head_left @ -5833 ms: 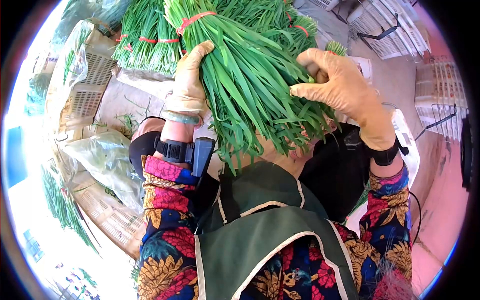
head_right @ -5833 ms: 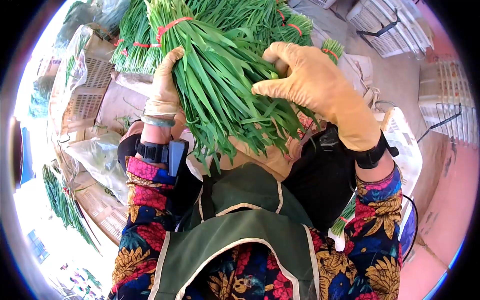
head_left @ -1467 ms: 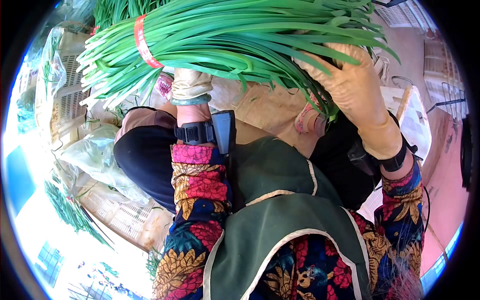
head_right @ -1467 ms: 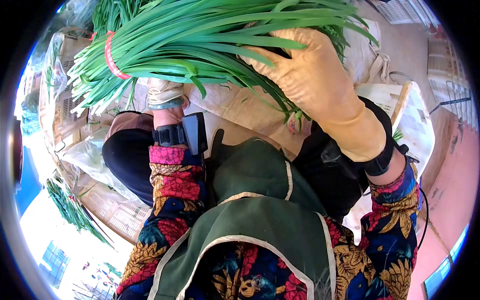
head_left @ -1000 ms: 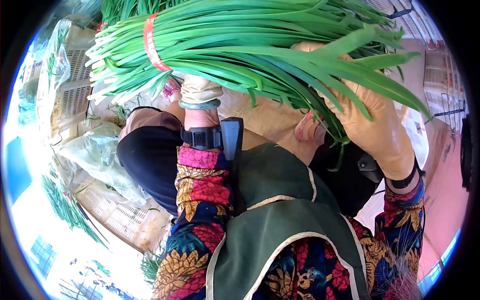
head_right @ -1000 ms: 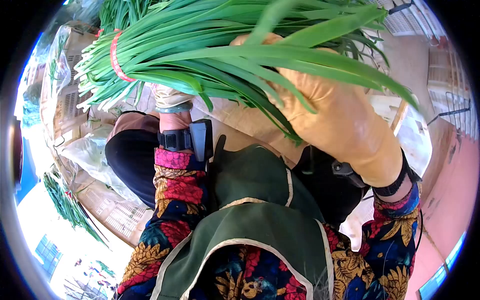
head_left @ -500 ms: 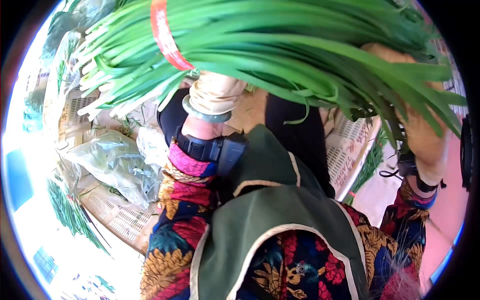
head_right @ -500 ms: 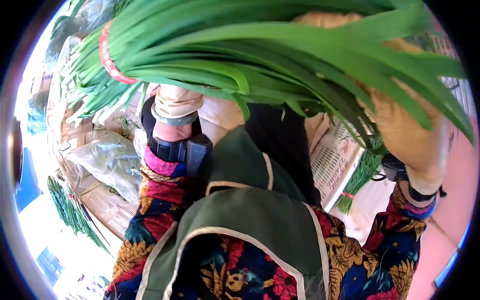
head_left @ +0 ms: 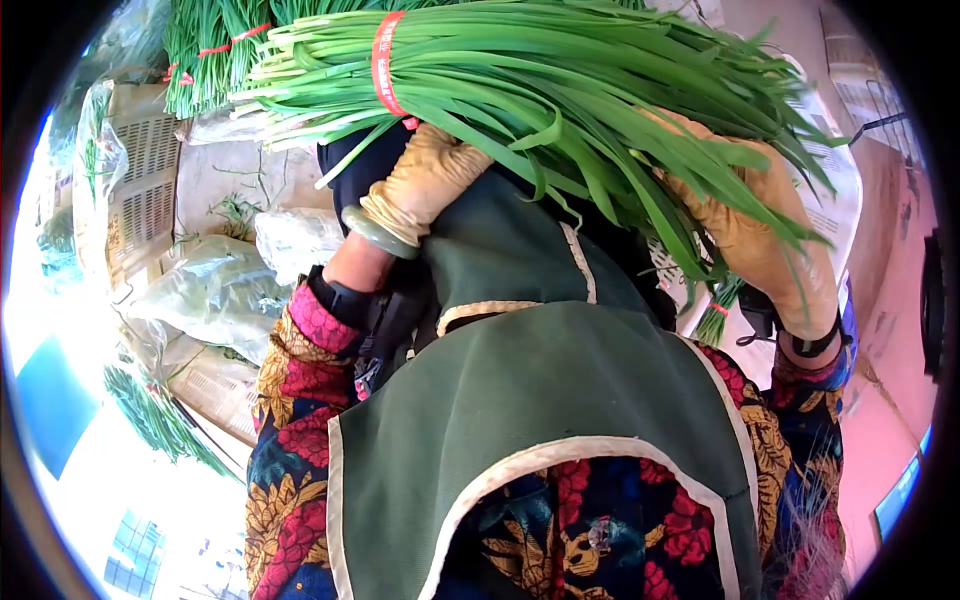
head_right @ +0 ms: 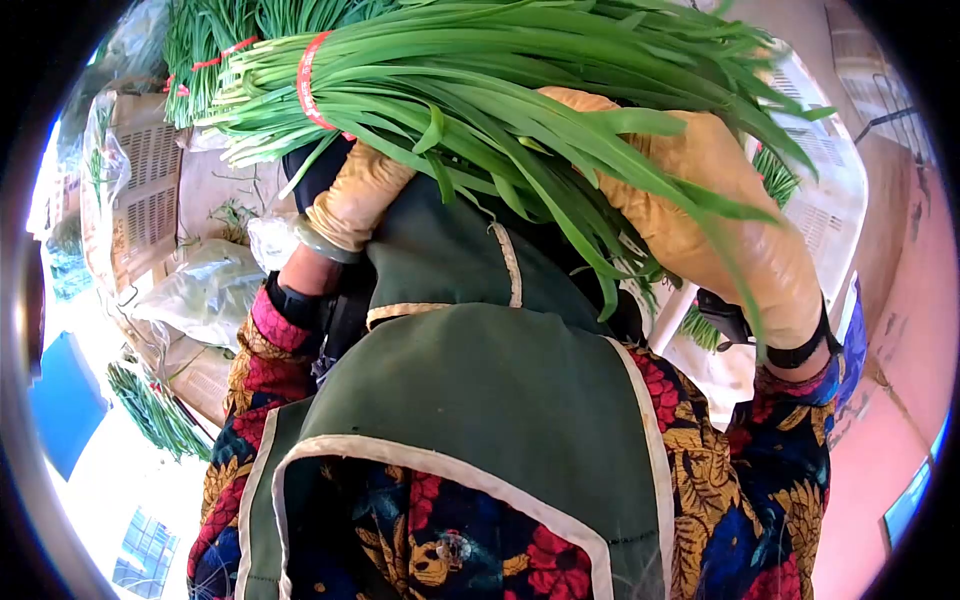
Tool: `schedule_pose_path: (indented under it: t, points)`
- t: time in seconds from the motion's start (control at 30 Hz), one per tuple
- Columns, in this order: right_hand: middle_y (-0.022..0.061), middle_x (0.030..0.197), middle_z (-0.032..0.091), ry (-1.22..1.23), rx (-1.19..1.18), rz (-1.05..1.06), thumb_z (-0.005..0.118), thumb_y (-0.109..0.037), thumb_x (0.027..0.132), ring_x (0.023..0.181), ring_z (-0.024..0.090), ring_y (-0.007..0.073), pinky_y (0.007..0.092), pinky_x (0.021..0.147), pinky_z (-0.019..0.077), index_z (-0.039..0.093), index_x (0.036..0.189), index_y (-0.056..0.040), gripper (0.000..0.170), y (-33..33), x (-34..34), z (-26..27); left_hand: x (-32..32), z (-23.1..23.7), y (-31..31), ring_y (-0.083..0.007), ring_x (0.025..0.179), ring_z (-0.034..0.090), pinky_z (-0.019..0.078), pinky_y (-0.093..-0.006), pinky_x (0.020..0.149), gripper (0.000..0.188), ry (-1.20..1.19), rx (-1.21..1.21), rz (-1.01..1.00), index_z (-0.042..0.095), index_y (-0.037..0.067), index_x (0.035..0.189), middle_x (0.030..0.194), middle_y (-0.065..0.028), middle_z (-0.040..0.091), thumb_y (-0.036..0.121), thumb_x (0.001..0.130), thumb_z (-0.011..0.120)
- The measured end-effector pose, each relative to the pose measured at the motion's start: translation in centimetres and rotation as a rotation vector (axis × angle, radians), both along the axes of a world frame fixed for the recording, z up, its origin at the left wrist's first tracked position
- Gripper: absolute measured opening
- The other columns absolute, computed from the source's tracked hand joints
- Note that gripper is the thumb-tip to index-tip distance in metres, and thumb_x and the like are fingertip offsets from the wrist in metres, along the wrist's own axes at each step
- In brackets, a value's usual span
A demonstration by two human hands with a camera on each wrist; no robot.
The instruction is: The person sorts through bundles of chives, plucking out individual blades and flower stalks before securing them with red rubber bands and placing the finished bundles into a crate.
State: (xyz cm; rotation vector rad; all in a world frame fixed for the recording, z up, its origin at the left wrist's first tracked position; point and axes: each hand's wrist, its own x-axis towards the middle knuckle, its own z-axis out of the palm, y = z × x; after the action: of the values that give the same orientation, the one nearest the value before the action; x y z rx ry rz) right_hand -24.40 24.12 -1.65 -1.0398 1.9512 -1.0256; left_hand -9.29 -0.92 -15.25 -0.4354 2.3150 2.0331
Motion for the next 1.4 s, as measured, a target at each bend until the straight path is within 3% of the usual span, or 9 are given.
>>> schedule_pose_path:
  t: [0.17,0.27,0.37,0.47,0.63,0.9,1.1,1.3,1.4]
  points:
    - [0.0126,0.122,0.067,0.032,0.112,0.032,0.054,-0.024,0.105,0.104,0.063,0.016,0.0262,0.091,0.0491,0.065,0.124,0.0002,0.032,-1.3,0.6,2.7,5.9,4.0,1.1,-0.0255,0.111,0.065,0.0503,-0.0327,0.095,0.042,-0.196,0.177,-0.015,0.056,-0.004,0.13,0.12,-0.0178,0.068,0.013,0.093,0.069]
    - [0.0092,0.115,0.07,-0.187,0.492,-0.179,0.054,-0.023,0.105,0.095,0.064,0.0119,0.0255,0.084,0.0509,0.066,0.124,-0.0022,0.031,-4.5,1.6,6.4,7.6,11.1,-0.9,-0.0235,0.102,0.068,0.0541,-0.034,0.09,0.036,0.048,-0.516,-0.282,0.063,0.0,0.127,0.115,-0.0171,0.07,0.007,0.092,0.07]
    - [0.0061,0.105,0.073,0.194,0.457,0.096,0.055,-0.02,0.103,0.083,0.067,0.0124,0.0267,0.076,0.0523,0.065,0.129,-0.008,0.03,-3.8,1.8,5.6,5.8,15.1,-1.1,-0.0274,0.112,0.064,0.0508,-0.0409,0.098,0.044,0.285,-0.618,0.175,0.065,0.003,0.121,0.122,-0.0159,0.067,0.002,0.079,0.078]
    - [0.0063,0.102,0.074,0.596,0.322,0.339,0.056,-0.015,0.101,0.081,0.068,0.0155,0.0277,0.075,0.0532,0.065,0.129,-0.0121,0.029,-3.4,1.6,4.8,-0.1,12.6,-1.1,-0.0308,0.121,0.056,0.0463,-0.046,0.1,0.055,0.608,-1.216,-0.071,0.064,0.008,0.122,0.128,-0.0107,0.062,0.008,0.07,0.081]
    - [0.0101,0.111,0.072,0.605,0.419,0.333,0.057,-0.011,0.099,0.094,0.069,0.019,0.0286,0.082,0.0538,0.065,0.128,-0.0108,0.03,-3.1,0.8,5.6,-2.6,6.2,-0.1,-0.0334,0.121,0.051,0.0456,-0.0499,0.094,0.043,1.035,-1.403,0.058,0.072,0.02,0.105,0.121,-0.0056,0.061,0.012,0.064,0.081]
    - [0.0104,0.109,0.069,-0.065,0.149,0.227,0.05,-0.023,0.106,0.098,0.065,0.014,0.0268,0.086,0.0515,0.055,0.133,0.0031,0.038,-4.1,-4.0,4.3,-0.4,6.1,2.5,-0.0223,0.113,0.058,0.0456,-0.0424,0.097,0.049,0.777,-1.212,0.107,0.072,0.017,0.104,0.121,-0.0003,0.062,0.003,0.058,0.077]
    - [0.0098,0.077,0.059,0.464,0.241,0.556,0.054,-0.01,0.098,0.071,0.059,0.0188,0.0333,0.065,0.0468,0.061,0.114,-0.0015,0.02,-6.4,-5.0,5.7,-0.2,7.0,2.8,-0.0232,0.11,0.058,0.044,-0.0425,0.099,0.066,0.64,-1.072,0.026,0.068,0.016,0.12,0.118,-0.0029,0.063,0.001,0.056,0.075]
    - [0.0133,0.069,0.052,0.383,0.496,0.497,0.06,-0.001,0.087,0.062,0.054,0.0271,0.037,0.058,0.0428,0.06,0.099,-0.0026,0.011,-8.6,-3.6,5.2,-0.7,7.6,2.4,-0.0247,0.106,0.059,0.0459,-0.0387,0.091,0.078,0.531,-1.124,0.018,0.067,0.016,0.124,0.123,-0.0038,0.06,0.001,0.049,0.077]
    - [0.0133,0.069,0.054,0.601,0.253,0.534,0.063,-0.002,0.086,0.06,0.053,0.0298,0.0374,0.057,0.0428,0.059,0.097,-0.0028,0.012,-7.7,-3.6,3.7,-0.6,7.2,2.9,-0.0237,0.104,0.059,0.0464,-0.0382,0.09,0.075,0.562,-1.162,0.021,0.07,0.017,0.121,0.123,-0.0035,0.06,0.001,0.048,0.077]
